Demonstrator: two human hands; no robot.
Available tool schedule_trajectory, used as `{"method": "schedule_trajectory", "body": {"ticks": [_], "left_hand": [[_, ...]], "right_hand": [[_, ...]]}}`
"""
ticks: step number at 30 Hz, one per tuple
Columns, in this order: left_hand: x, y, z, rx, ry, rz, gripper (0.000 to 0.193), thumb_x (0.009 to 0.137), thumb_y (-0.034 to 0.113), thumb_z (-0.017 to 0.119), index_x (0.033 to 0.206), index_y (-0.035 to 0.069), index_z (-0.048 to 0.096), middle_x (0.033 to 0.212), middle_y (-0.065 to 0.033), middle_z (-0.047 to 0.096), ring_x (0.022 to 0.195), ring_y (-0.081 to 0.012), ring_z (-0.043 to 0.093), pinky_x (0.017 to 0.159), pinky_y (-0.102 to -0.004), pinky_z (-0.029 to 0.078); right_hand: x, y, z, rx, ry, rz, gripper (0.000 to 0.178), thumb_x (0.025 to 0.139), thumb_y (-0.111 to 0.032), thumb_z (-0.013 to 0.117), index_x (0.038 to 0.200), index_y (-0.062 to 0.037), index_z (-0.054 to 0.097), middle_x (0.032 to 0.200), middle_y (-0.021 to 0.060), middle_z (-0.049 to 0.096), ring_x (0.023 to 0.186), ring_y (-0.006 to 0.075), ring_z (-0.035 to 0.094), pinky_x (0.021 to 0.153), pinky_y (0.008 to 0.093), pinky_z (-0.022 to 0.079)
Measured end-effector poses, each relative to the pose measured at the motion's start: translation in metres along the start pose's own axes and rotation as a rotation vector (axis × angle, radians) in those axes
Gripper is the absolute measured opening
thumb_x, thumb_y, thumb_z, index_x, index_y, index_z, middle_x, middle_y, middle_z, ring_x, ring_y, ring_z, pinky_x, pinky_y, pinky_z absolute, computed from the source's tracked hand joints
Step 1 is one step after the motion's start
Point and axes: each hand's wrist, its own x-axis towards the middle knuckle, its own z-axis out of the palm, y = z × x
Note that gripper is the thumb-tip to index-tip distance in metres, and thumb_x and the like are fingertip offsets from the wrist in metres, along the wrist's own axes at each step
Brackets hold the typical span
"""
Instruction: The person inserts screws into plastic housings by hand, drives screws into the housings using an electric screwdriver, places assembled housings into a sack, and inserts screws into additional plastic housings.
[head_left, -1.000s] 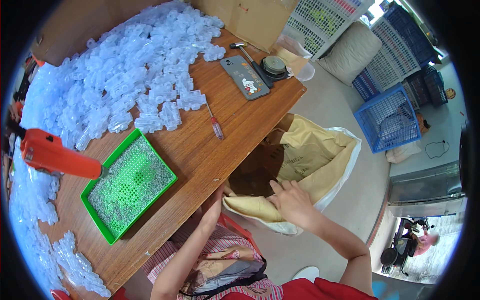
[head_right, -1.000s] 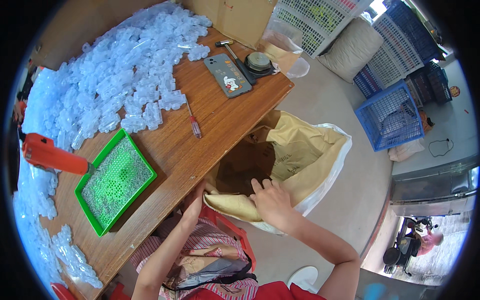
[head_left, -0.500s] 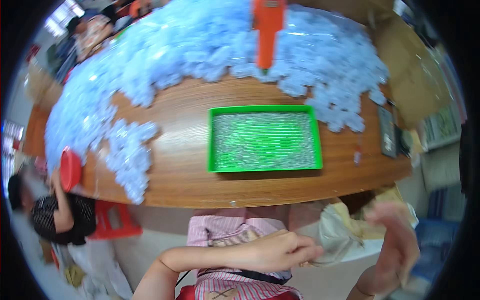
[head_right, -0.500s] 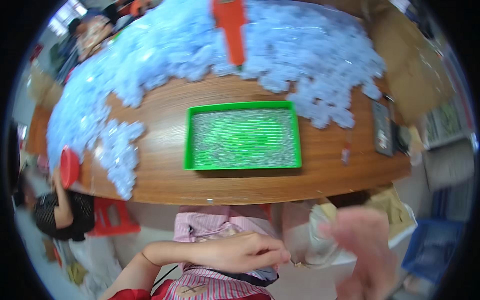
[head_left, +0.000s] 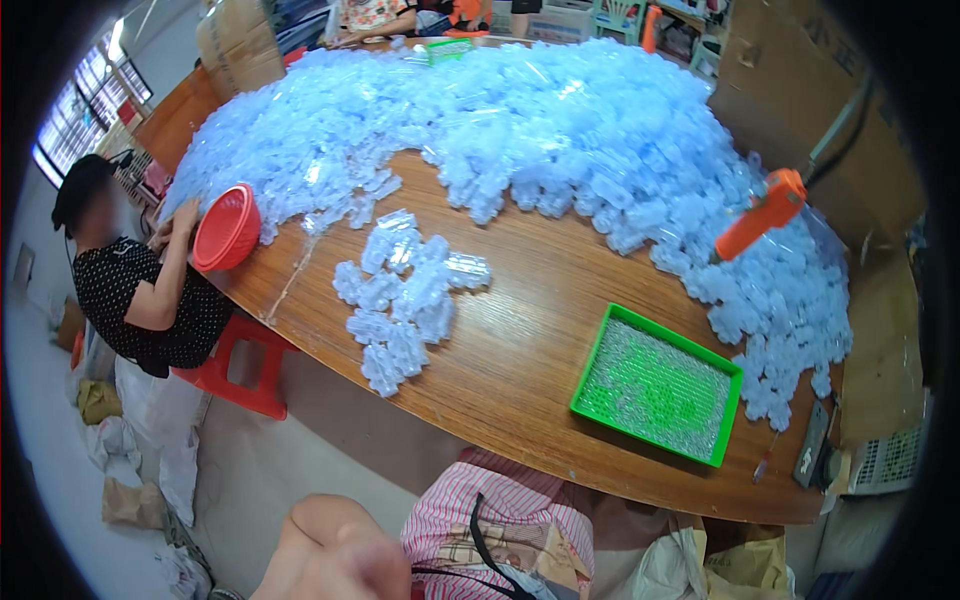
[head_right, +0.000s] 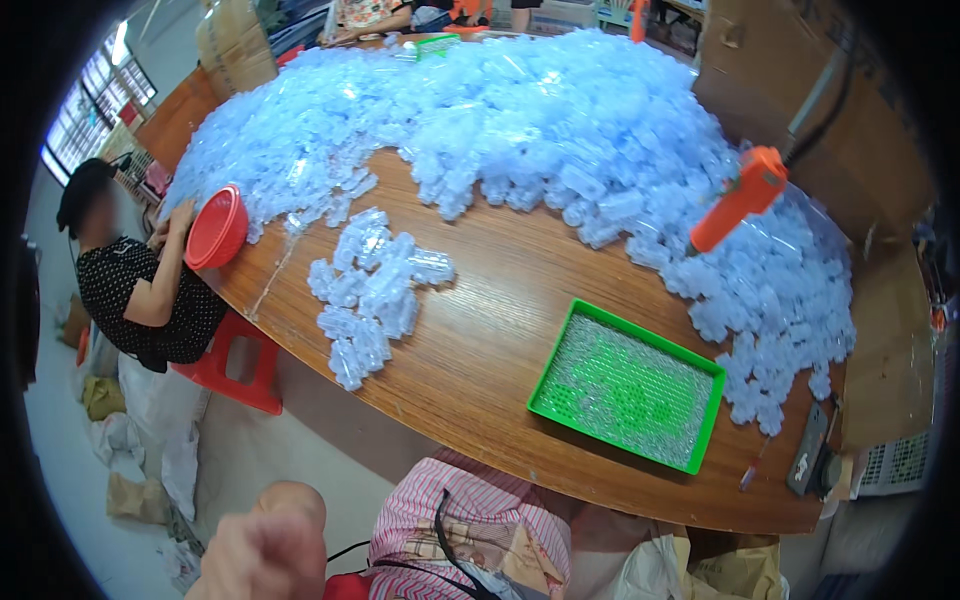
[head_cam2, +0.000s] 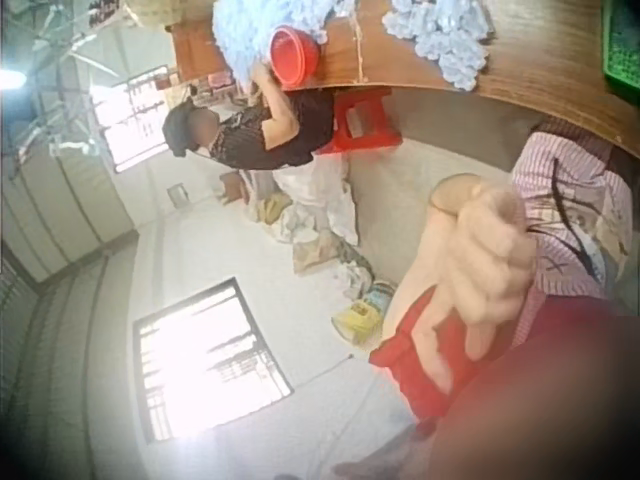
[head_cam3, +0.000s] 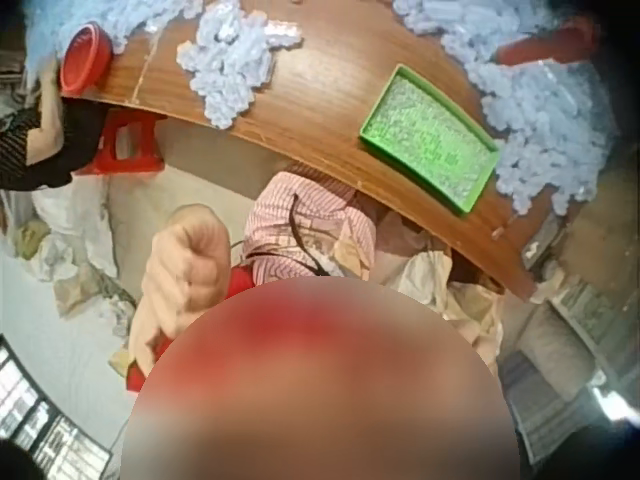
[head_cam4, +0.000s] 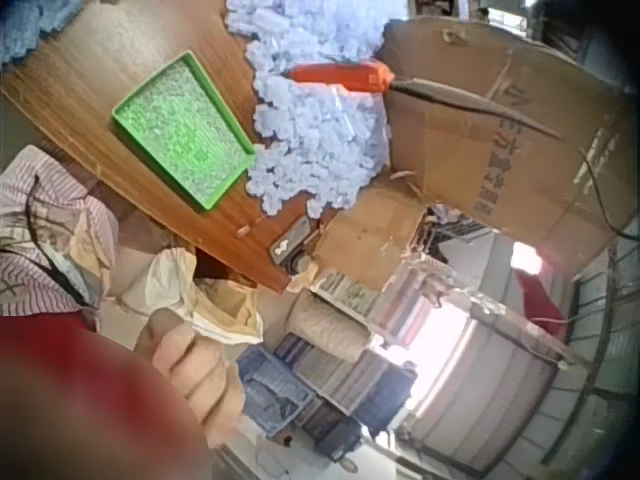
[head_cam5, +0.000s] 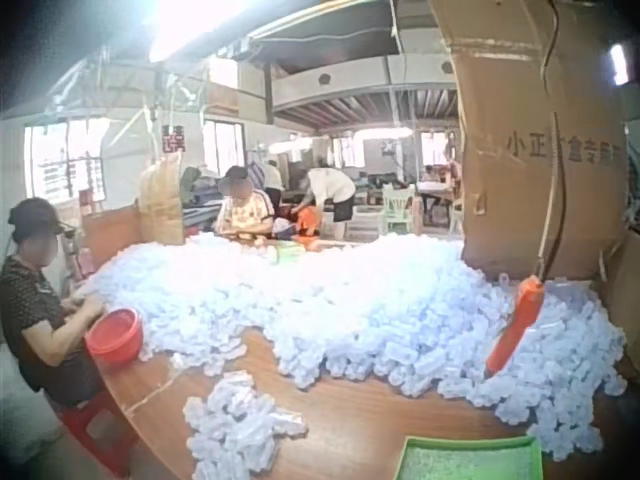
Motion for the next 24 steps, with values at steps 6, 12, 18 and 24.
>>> {"method": "schedule_trajectory", "body": {"ticks": [6, 12, 18, 24], "left_hand": [[-0.080, -0.066, -0.101, 1.140, -0.657, -1.152, 0.054, 0.079, 0.023, 0.071, 0.120, -0.005, 0.051, 0.107, -0.0196, 0.059, 0.100, -0.0321, 0.052, 0.088, -0.0412, 0.041], [-0.136, -0.094, -0.132, 1.298, -0.764, -1.287, 0.067, 0.074, 0.022, 0.077, 0.127, -0.003, 0.044, 0.107, -0.0205, 0.059, 0.107, -0.0359, 0.049, 0.089, -0.0447, 0.039], [-0.145, -0.095, -0.126, 1.011, -0.564, -1.185, 0.070, 0.071, 0.011, 0.075, 0.131, 0.003, 0.039, 0.104, -0.0154, 0.061, 0.095, -0.0313, 0.057, 0.085, -0.0419, 0.041], [-0.139, -0.043, -0.050, 0.266, -0.802, -1.282, 0.083, 0.066, 0.015, 0.079, 0.138, 0.006, 0.038, 0.105, -0.0110, 0.061, 0.098, -0.0284, 0.057, 0.089, -0.0383, 0.043]], "right_hand": [[-0.012, 0.052, -0.051, -0.348, 0.261, 0.467, 0.031, 0.090, -0.038, 0.055, 0.100, -0.0082, 0.057, 0.085, 0.0111, 0.059, 0.083, 0.0209, 0.051, 0.073, 0.0351, 0.040], [-0.001, 0.083, -0.036, -0.622, 0.299, 0.468, 0.025, 0.094, -0.022, 0.051, 0.084, 0.0003, 0.053, 0.071, 0.0088, 0.050, 0.067, 0.0159, 0.046, 0.065, 0.0303, 0.039], [-0.015, 0.089, -0.035, -0.737, 0.297, 0.623, 0.025, 0.093, -0.020, 0.053, 0.086, 0.0032, 0.057, 0.076, 0.0105, 0.054, 0.069, 0.0158, 0.051, 0.063, 0.0259, 0.039], [-0.042, 0.135, -0.036, -0.512, 0.329, 1.163, 0.057, 0.093, -0.012, 0.056, 0.141, -0.0034, 0.026, 0.114, 0.0099, 0.051, 0.083, 0.0087, 0.055, 0.073, 0.0214, 0.046]]}}
